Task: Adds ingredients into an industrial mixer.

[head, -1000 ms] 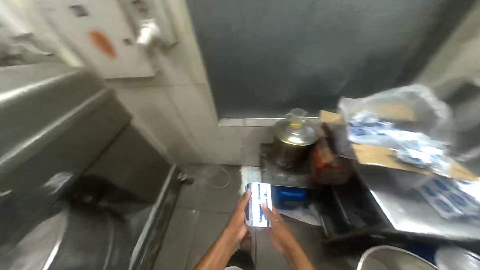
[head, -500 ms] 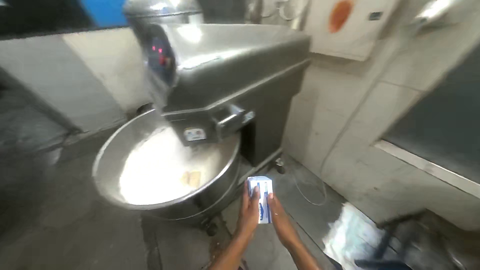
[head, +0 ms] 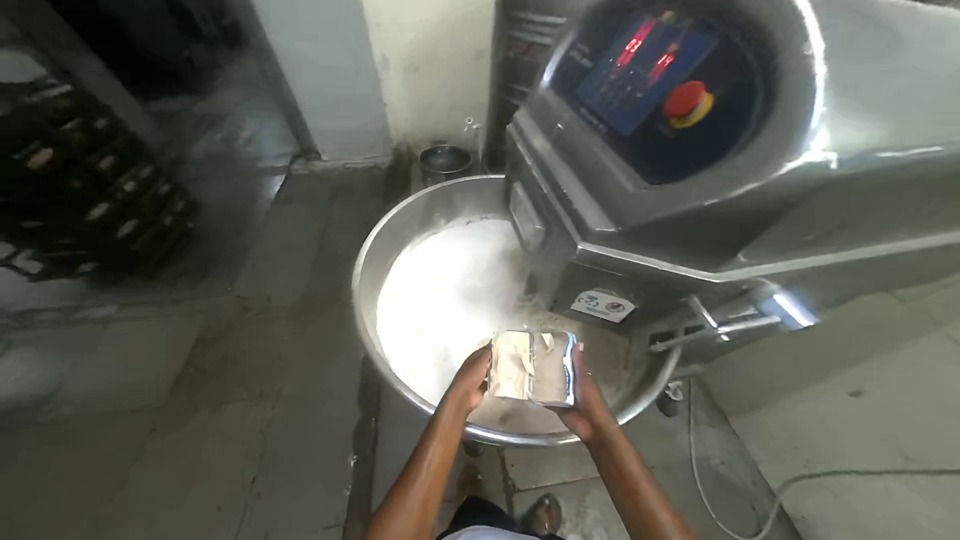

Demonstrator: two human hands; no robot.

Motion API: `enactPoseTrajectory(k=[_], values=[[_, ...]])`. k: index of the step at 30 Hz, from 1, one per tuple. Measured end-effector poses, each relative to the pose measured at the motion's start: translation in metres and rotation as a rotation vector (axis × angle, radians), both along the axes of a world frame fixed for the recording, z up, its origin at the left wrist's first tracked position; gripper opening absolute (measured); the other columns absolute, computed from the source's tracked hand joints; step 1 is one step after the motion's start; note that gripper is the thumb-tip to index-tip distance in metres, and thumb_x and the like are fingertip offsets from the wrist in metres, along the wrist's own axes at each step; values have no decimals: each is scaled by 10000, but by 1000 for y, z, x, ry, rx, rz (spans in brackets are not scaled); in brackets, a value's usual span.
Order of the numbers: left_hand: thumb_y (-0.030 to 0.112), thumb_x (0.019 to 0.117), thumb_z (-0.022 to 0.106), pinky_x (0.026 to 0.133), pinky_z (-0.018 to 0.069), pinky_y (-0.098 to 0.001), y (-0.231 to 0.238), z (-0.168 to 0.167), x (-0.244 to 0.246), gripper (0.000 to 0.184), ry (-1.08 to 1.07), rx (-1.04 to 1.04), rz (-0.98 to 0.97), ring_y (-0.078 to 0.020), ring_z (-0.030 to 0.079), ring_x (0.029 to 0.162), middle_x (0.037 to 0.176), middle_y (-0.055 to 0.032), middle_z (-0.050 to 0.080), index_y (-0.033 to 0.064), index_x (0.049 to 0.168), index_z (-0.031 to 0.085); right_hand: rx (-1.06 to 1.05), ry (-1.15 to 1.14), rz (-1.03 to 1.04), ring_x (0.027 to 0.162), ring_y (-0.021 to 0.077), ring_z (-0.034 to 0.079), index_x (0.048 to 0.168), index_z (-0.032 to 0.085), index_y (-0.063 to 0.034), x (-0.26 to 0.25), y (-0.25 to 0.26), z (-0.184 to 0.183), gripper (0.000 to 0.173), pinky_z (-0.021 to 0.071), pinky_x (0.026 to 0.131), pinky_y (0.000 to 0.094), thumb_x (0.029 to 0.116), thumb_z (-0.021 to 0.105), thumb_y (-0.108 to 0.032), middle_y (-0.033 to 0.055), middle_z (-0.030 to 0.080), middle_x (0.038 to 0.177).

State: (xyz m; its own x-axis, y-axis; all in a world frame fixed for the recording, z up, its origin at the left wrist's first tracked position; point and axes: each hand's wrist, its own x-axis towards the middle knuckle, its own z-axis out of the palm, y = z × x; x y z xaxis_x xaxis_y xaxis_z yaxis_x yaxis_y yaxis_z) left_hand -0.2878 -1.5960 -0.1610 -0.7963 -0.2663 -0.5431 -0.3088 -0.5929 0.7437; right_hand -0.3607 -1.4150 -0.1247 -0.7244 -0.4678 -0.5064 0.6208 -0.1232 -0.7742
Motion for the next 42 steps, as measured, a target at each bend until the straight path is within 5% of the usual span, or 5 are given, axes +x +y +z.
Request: enactPoseTrajectory(k=[5,13,22,29,42], values=[[713,1009,302,959,525,-441,1,-8,-2,760,14,18,-164,-242,634,1137,1321,-126,628,164,1513,455,-133,-82,54,1019,232,704,1362,576,-227,-8,-20,4,689,601,845,488,983,311,-738,83,713,1152],[220,1008,585,720,608,-337,8,-13,-5,226,15,342,-217,-160,699,806,916,-56,696,129,1215,582,-192,-18,31,932,187,736,1285,629,-238,-35,27,23,646,638,759,434,981,341,-730,51,744,1069],[403,911,762,1140,370,-622,-32,-40,-64,1000,-117,-643,-260,-449,428,1412,1560,-301,380,89,1639,155,95,127,-104,1006,182,700,1401,531,-160,-52,72,-12,542,607,834,409,1065,375,-556,73,703,1156],[792,968,237,999,497,-508,72,-5,-50,906,-86,-133,-395,-307,607,1192,1335,-191,617,86,1460,518,225,161,-89,933,175,691,1345,558,-88,-41,45,-37,498,598,806,393,1076,429,-486,98,697,1075],[417,1108,387,888,536,-479,85,-36,-54,469,-39,-249,183,-276,637,1012,1162,-190,653,55,1304,612,1,-196,-117,1092,253,660,1418,512,-178,-35,12,-61,779,571,871,511,984,227,-759,114,668,1227]])
